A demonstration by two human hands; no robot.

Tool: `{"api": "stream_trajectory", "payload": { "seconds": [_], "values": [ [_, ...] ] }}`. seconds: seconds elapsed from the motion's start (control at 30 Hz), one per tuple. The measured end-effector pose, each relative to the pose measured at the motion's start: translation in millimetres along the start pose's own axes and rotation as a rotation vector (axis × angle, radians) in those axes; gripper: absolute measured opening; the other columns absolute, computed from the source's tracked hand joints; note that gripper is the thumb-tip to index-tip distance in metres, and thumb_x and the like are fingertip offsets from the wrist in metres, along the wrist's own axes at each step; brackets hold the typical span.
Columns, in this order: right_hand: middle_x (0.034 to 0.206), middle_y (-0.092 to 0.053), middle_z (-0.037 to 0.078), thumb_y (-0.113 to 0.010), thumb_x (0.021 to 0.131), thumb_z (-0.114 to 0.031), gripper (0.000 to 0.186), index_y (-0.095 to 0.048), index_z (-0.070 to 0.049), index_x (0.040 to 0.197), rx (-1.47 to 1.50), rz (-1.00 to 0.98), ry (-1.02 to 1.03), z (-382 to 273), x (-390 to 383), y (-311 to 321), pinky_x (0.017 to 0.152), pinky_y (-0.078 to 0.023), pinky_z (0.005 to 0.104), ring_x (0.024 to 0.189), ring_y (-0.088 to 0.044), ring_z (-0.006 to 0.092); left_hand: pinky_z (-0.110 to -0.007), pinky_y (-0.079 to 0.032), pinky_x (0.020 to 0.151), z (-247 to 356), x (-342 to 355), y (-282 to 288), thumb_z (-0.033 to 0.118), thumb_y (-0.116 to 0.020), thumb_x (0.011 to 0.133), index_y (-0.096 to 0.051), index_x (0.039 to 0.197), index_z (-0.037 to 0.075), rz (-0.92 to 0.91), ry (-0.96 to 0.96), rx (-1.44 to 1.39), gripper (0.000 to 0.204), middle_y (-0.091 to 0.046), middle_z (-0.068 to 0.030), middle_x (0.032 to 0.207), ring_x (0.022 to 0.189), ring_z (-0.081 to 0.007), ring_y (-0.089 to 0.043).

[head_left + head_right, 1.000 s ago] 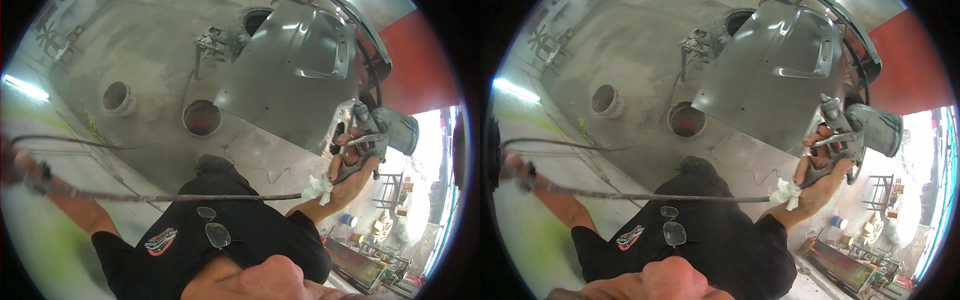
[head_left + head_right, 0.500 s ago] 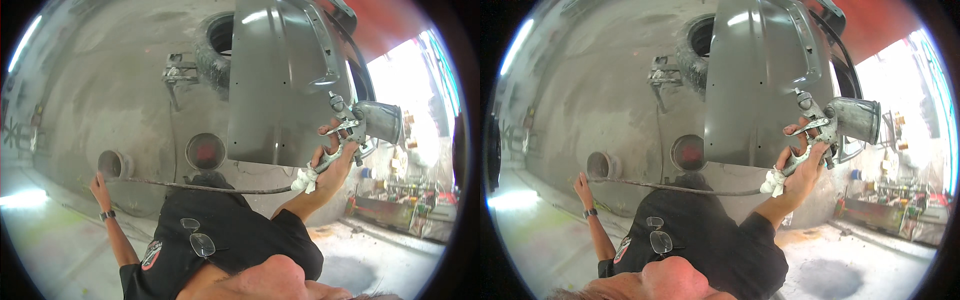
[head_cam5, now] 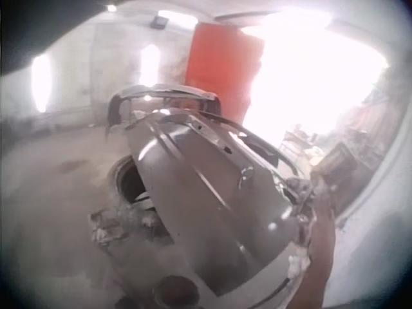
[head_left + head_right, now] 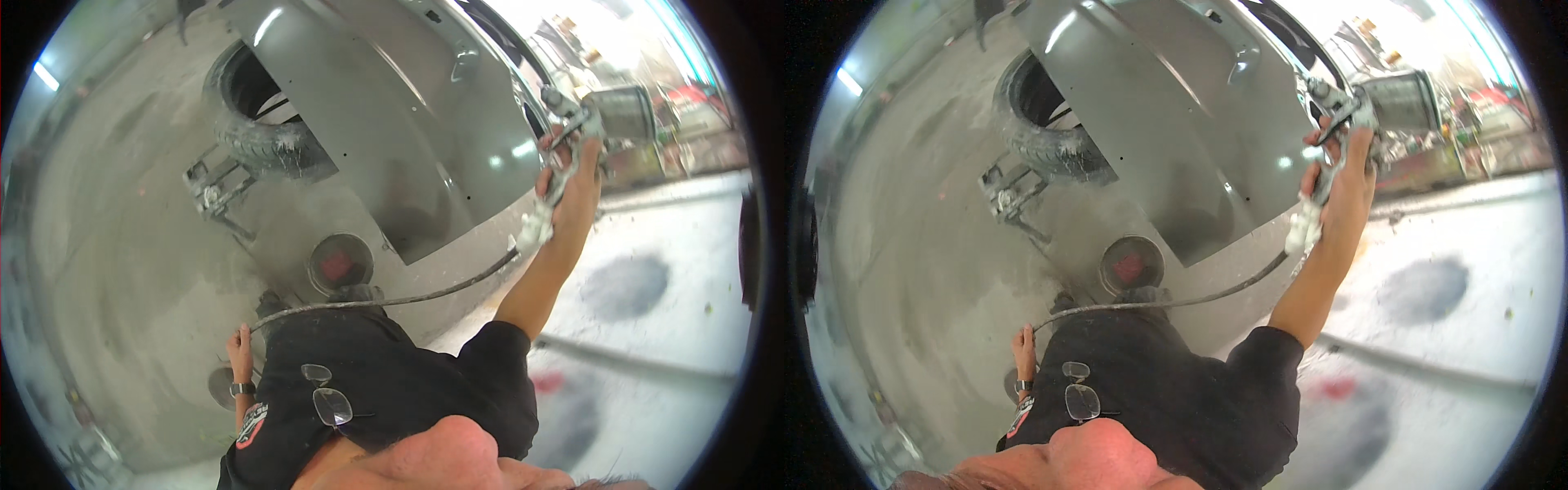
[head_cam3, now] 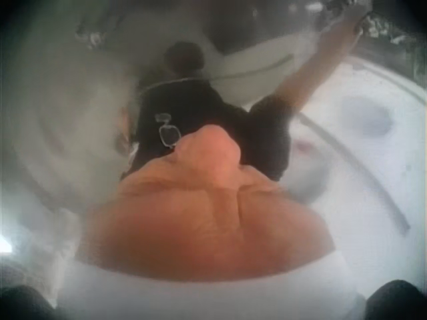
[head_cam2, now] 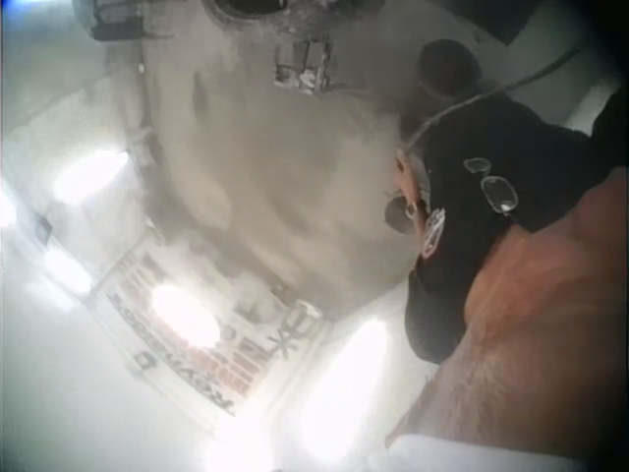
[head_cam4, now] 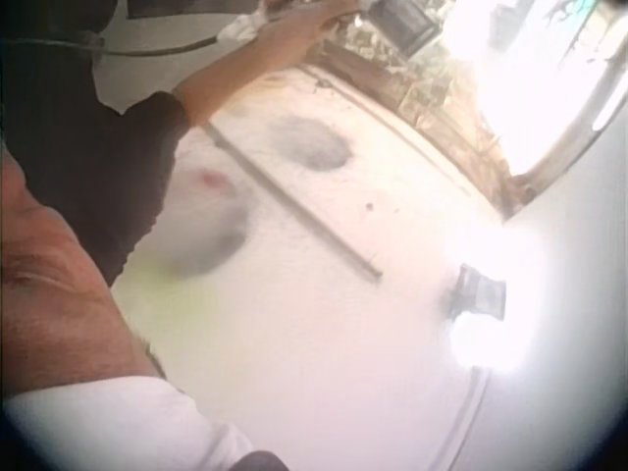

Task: The person sprays a car door panel and a bumper using a spray gun. The person moves around the parts while holding the hose and applying paint in sweeping motions.

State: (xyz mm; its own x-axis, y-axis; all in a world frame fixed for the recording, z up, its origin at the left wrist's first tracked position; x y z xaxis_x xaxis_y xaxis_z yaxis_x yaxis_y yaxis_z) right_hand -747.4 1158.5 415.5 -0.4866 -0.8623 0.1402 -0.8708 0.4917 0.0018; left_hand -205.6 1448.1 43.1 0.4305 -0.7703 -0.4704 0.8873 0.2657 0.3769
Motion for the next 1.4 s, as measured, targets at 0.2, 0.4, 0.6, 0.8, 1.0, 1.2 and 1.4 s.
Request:
{"api": "stream_trajectory", "payload": {
  "seconds": [0.2, 0.4, 0.6, 0.8, 1.0, 1.2, 1.4],
  "values": [
    [0.074, -0.062, 0.012, -0.053, 0.099, -0.053, 0.057, -0.061, 0.004, 0.099, -0.141, 0.235, -0.125, -1, 27, -21, 0.035, -0.037, 0.031, 0.041, -0.051, 0.0188, -0.029, -0.03, 0.056, 10, 117, 74, 0.044, -0.055, 0.1, -0.054, 0.069, 0.003, -0.194, -0.129, 0.014, 0.051, -0.044, 0.0026, 0.063, 0.061, -0.0088, -0.037],
    [0.07, -0.06, 0.013, -0.056, 0.097, -0.051, 0.058, -0.059, 0.007, 0.099, -0.339, 0.556, -0.124, -14, 25, -28, 0.036, -0.042, 0.0353, 0.044, -0.057, 0.0246, -0.029, -0.031, 0.056, 56, 167, 131, 0.043, -0.056, 0.1, -0.056, 0.071, 0.003, -0.312, -0.187, 0.057, 0.05, -0.045, 0.0024, 0.062, 0.061, -0.0087, -0.038],
    [0.074, -0.064, 0.012, -0.049, 0.099, -0.056, 0.059, -0.065, 0.0, 0.104, -0.437, 0.55, -0.143, -38, 63, -50, 0.042, -0.049, 0.0332, 0.048, -0.06, 0.0216, -0.028, -0.032, 0.056, 89, 213, 142, 0.043, -0.056, 0.101, -0.059, 0.072, 0.003, -0.484, -0.181, 0.015, 0.048, -0.047, 0.003, 0.062, 0.061, -0.0082, -0.04],
    [0.072, -0.061, 0.015, -0.041, 0.103, -0.054, 0.063, -0.062, 0.005, 0.1, -0.215, 0.353, -0.253, -23, 164, -93, 0.043, -0.048, 0.0338, 0.049, -0.056, 0.0225, -0.028, -0.033, 0.055, 119, 253, 138, 0.043, -0.054, 0.101, -0.057, 0.071, 0.004, -0.516, -0.108, -0.057, 0.049, -0.047, 0.0031, 0.063, 0.06, -0.0079, -0.041],
    [0.073, -0.058, 0.018, -0.048, 0.102, -0.051, 0.057, -0.057, 0.006, 0.101, -0.175, 0.263, -0.167, -3, 295, -230, 0.045, -0.052, 0.0384, 0.053, -0.056, 0.0259, -0.029, -0.031, 0.053, 162, 298, 123, 0.044, -0.051, 0.102, -0.054, 0.069, 0.006, -0.434, -0.183, -0.001, 0.051, -0.047, 0.0039, 0.063, 0.06, -0.008, -0.041],
    [0.082, -0.067, 0.017, -0.045, 0.102, -0.048, 0.053, -0.06, 0.003, 0.098, -0.096, 0.17, -0.059, 3, 386, -354, 0.044, -0.051, 0.0363, 0.053, -0.059, 0.0247, -0.029, -0.03, 0.053, 183, 333, 117, 0.046, -0.05, 0.102, -0.054, 0.068, 0.008, -0.328, -0.076, -0.024, 0.052, -0.046, 0.0041, 0.063, 0.058, -0.0081, -0.04],
    [0.077, -0.065, 0.018, -0.052, 0.1, -0.048, 0.051, -0.056, 0.003, 0.107, -0.137, 0.034, -0.104, 6, 372, -407, 0.043, -0.051, 0.0366, 0.054, -0.062, 0.0253, -0.029, -0.03, 0.052, 194, 353, 123, 0.049, -0.051, 0.101, -0.055, 0.068, 0.008, -0.314, -0.007, -0.013, 0.053, -0.047, 0.0042, 0.062, 0.058, -0.008, -0.04]
  ]
}}
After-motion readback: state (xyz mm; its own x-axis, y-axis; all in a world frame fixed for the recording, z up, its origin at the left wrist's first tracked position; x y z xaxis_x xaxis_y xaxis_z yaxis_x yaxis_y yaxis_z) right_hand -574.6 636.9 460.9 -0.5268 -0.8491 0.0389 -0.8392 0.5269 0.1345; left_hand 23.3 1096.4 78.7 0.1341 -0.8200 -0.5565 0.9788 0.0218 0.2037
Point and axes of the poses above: each hand's wrist, its own x-axis towards the middle knuckle, its own y-axis out of the back of the hand, z = x × y, the point moved 5 cm from there along x, towards the middle knuckle
